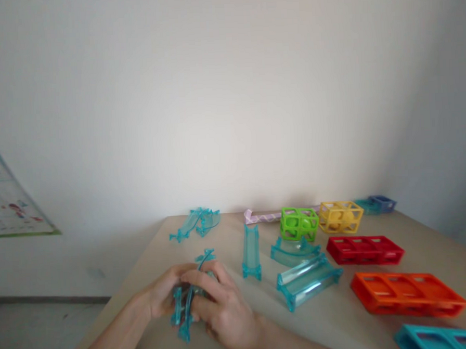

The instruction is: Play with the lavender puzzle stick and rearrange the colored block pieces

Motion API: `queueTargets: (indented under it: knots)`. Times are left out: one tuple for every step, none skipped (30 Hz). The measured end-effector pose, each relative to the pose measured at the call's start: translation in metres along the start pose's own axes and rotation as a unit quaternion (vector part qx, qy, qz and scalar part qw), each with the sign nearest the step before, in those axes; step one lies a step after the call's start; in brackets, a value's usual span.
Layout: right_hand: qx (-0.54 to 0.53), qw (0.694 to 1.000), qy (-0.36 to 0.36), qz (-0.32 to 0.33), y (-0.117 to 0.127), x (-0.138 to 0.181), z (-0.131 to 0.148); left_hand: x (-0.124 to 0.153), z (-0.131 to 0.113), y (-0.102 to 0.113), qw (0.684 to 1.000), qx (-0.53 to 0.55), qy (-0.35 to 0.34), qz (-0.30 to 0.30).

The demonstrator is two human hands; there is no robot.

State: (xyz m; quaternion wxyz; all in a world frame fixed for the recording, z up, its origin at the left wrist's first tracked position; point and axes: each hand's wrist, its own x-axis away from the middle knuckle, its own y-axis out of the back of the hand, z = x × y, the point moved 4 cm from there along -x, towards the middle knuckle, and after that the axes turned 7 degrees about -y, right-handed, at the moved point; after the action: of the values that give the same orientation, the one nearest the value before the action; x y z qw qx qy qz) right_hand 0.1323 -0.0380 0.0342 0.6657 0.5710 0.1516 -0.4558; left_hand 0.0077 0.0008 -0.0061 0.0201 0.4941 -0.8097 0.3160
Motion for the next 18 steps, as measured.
queueTargets:
  knots:
    - [0.000, 1.000, 0.017, 0.009, 0.001, -0.002, 0.003, 0.001, 0.000, 0.000, 1.000, -0.007, 0.010, 0.000]
    - [-0.002, 0.999, 0.027, 0.018, 0.003, -0.003, 0.005, 0.003, 0.000, 0.000, 1.000, -0.008, 0.014, -0.002]
    - [-0.005, 0.999, 0.031, 0.027, 0.004, -0.004, 0.006, 0.005, -0.001, 0.000, 1.000, -0.005, 0.012, -0.005]
    - [-0.009, 0.999, 0.028, 0.033, 0.004, -0.005, 0.007, 0.006, -0.002, -0.001, 1.000, -0.002, 0.008, -0.010]
    - [-0.015, 0.999, 0.022, 0.037, 0.005, -0.006, 0.007, 0.006, -0.002, -0.001, 1.000, 0.000, 0.005, -0.016]
    - [-0.021, 0.999, 0.016, 0.039, 0.005, -0.006, 0.006, 0.006, -0.001, -0.001, 1.000, -0.002, 0.007, -0.020]
    - [-0.027, 0.999, 0.013, 0.040, 0.004, -0.005, 0.006, 0.005, 0.000, 0.000, 1.000, -0.010, 0.009, -0.019]
    - [-0.033, 0.999, 0.009, 0.040, 0.003, -0.003, 0.005, 0.003, 0.001, 0.000, 1.000, -0.020, 0.006, -0.015]
    - [-0.039, 0.999, 0.001, 0.032, 0.002, -0.002, 0.003, 0.000, 0.001, 0.000, 1.000, -0.028, -0.007, -0.011]
    - [-0.044, 0.999, -0.014, 0.017, 0.001, 0.000, 0.001, -0.003, 0.000, 0.000, 0.999, -0.033, -0.034, -0.012]
    - [-0.048, 0.998, -0.037, -0.006, 0.000, 0.002, -0.003, -0.007, -0.002, 0.001, 0.997, -0.036, -0.071, -0.023]
    - [-0.050, 0.996, -0.066, -0.031, -0.001, 0.003, -0.007, -0.009, -0.006, 0.003, 0.992, -0.040, -0.115, -0.044]
    - [-0.051, 0.992, -0.101, -0.057, -0.002, 0.005, -0.012, -0.010, -0.010, 0.004, 0.983, -0.047, -0.163, -0.070]
    - [-0.053, 0.986, -0.138, -0.081, -0.003, 0.007, -0.017, -0.010, -0.016, 0.006, 0.971, -0.061, -0.210, -0.096]
    - [-0.055, 0.978, -0.176, -0.097, -0.005, 0.008, -0.023, -0.009, -0.021, 0.006, 0.957, -0.084, -0.252, -0.116]
    - [-0.060, 0.969, -0.213, -0.107, -0.008, 0.010, -0.027, -0.006, -0.025, 0.006, 0.943, -0.115, -0.287, -0.126]
    - [-0.069, 0.959, -0.251, -0.115, -0.010, 0.011, -0.032, -0.004, -0.028, 0.005, 0.929, -0.151, -0.315, -0.126]
    - [-0.082, 0.946, -0.289, -0.120, -0.013, 0.013, -0.036, -0.001, -0.030, 0.003, 0.916, -0.186, -0.335, -0.121]
